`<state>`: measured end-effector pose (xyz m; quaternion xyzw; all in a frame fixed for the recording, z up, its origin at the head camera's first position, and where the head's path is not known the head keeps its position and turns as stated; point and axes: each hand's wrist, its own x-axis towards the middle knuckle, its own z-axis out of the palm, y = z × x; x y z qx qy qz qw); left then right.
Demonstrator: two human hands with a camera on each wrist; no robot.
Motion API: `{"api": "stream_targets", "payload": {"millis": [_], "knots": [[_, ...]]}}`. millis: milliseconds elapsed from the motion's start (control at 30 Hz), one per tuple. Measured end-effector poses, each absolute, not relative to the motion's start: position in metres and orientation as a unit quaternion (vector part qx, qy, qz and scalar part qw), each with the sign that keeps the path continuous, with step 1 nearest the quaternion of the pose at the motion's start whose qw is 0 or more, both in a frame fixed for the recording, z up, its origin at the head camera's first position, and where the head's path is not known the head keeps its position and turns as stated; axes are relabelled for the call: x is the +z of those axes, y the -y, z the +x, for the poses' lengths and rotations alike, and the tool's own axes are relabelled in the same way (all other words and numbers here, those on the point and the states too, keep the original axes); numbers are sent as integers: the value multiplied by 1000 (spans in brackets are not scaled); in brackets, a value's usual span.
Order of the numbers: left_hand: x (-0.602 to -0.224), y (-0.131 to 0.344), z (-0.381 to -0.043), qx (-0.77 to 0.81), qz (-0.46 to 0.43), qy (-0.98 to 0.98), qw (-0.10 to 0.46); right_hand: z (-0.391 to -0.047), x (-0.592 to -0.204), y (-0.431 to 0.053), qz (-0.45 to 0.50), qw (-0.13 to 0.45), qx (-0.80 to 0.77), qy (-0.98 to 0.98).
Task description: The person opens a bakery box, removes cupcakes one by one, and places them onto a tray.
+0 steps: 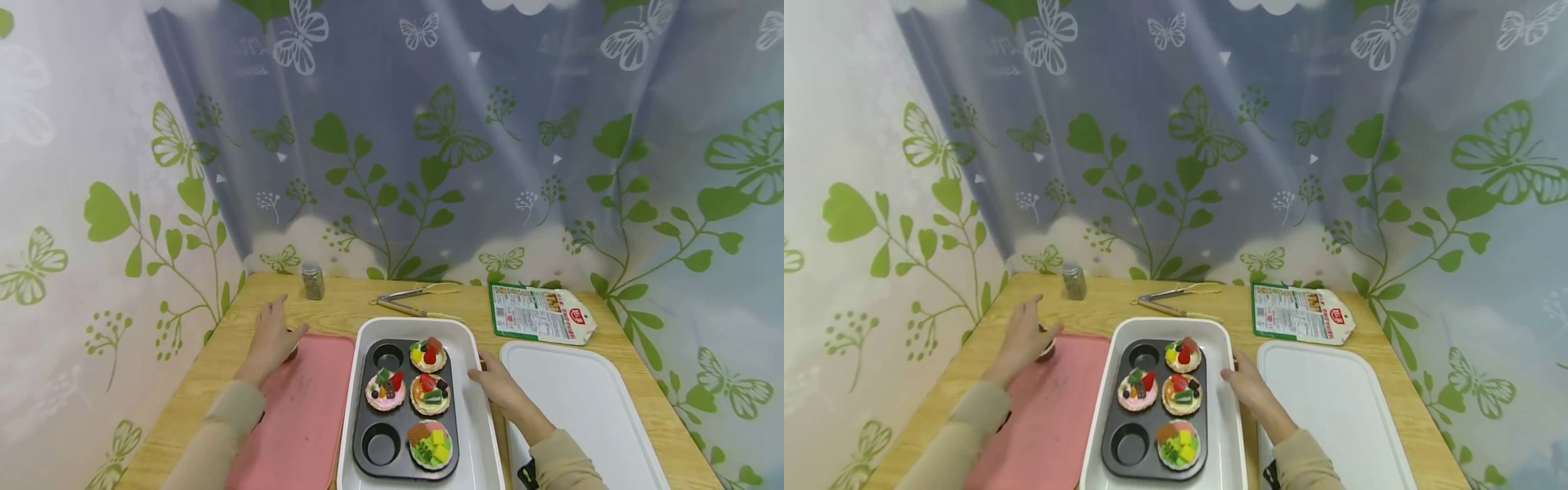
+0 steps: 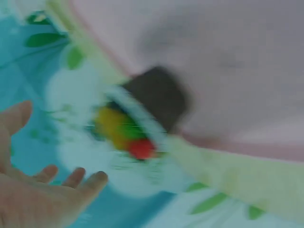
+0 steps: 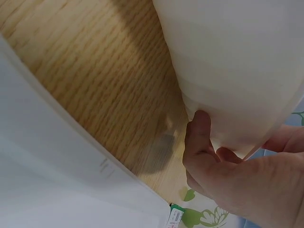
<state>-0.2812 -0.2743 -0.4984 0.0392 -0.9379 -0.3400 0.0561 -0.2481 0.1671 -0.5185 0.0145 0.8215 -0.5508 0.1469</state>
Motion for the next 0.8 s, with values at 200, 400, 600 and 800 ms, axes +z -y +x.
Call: {"api": "stream_targets", "payload": {"millis": [200,400,600,800], "knots": [[-460,226,-276,-398,-73,911,80,-249,-520,-168,13,147,-551,-821],[-455,183,-261,-423,-139,895,44,-249,-522,-167,12,149,-553,-820],[-457,156,-242,-415,-162,895,3,-248,-521,-167,11,146,-554,-819],[-470,143,-232,-394,-187,899,-34,-249,-522,-168,12,141,-549,-824]]}}
